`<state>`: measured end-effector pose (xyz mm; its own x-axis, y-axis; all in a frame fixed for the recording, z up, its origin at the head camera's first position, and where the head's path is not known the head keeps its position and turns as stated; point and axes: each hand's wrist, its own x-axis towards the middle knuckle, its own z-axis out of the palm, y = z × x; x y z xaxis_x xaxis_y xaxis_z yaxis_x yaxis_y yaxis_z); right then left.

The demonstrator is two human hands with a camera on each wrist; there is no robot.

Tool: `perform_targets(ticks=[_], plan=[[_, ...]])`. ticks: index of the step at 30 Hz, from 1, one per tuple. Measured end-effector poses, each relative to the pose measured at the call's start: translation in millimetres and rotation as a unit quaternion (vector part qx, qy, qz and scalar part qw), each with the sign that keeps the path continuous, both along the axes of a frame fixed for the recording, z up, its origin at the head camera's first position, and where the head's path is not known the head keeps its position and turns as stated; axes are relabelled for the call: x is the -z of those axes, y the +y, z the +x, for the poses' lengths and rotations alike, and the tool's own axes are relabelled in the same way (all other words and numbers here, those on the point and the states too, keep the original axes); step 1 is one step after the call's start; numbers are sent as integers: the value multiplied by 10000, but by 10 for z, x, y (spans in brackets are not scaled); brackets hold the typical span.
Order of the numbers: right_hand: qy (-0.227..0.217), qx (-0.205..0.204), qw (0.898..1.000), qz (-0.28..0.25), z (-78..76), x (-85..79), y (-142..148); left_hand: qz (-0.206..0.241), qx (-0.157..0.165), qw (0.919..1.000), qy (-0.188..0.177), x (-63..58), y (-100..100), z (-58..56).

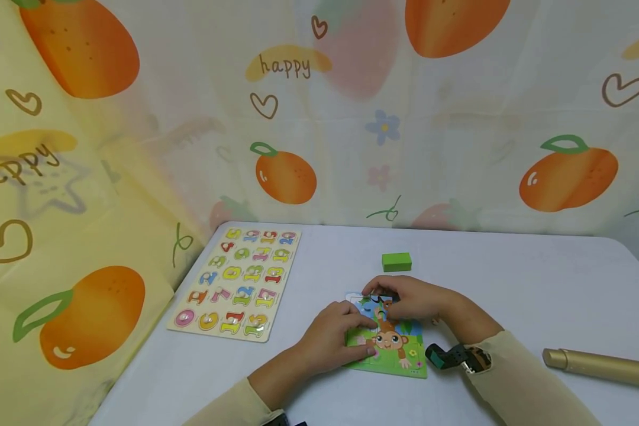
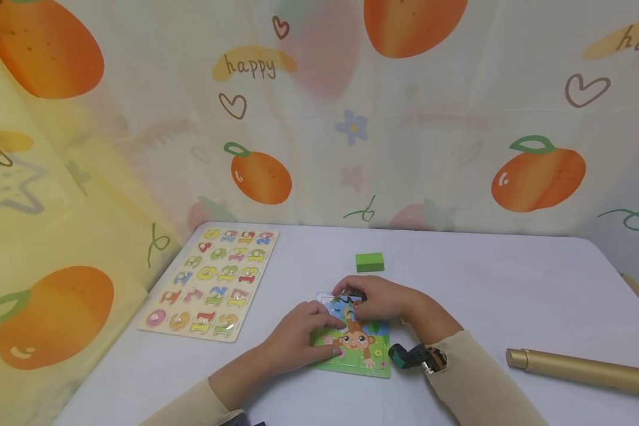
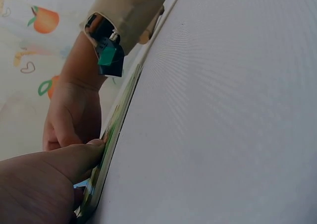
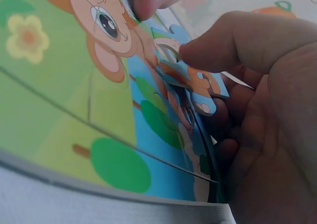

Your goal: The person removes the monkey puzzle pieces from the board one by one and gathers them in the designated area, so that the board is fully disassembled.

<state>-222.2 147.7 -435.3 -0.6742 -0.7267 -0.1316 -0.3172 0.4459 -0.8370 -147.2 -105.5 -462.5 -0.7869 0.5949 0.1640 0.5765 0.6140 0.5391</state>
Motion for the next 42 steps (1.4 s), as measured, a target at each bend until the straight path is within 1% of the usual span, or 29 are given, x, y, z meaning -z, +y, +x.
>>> perform_targets(ticks=[4,8,10,16,21,25,27,34,35,39,42], plan=[[-110,145,9997,-142,-5,10,5,-12,-1,10000,-36,-7,-1,-3],[150,269,9995,-114,-14,16,2,0,-4,10000,-49,-15,0,0],[213,311,9992,-103,-18,18,-3,-1,-7,10000,-44,-17,0,3],[-74,380,9989,-262,-8,6,-11,-29,3,9999,-103,-23,5,10],[-180,400,9983,-379,0,-8,-5,-71,-4,9999,-117,-22,7,9],[-382,412,9971,-506,-20,-7,-8,-77,-11,9999,-120,-15,3,3],[-392,418,9970,-511,-37,-11,-6,-74,-16,9999,-109,-11,0,2],[250,365,9987,-251,-61,-119,93,-112,-22,9999,26,-7,9,1],[290,386,9986,-200,-58,-139,114,-119,-24,9999,40,-8,11,0],[286,434,9986,-86,-51,-190,217,-164,-38,9998,52,-9,15,-6],[149,434,9989,-48,-49,-215,311,-182,-46,9998,34,-9,18,-11]])
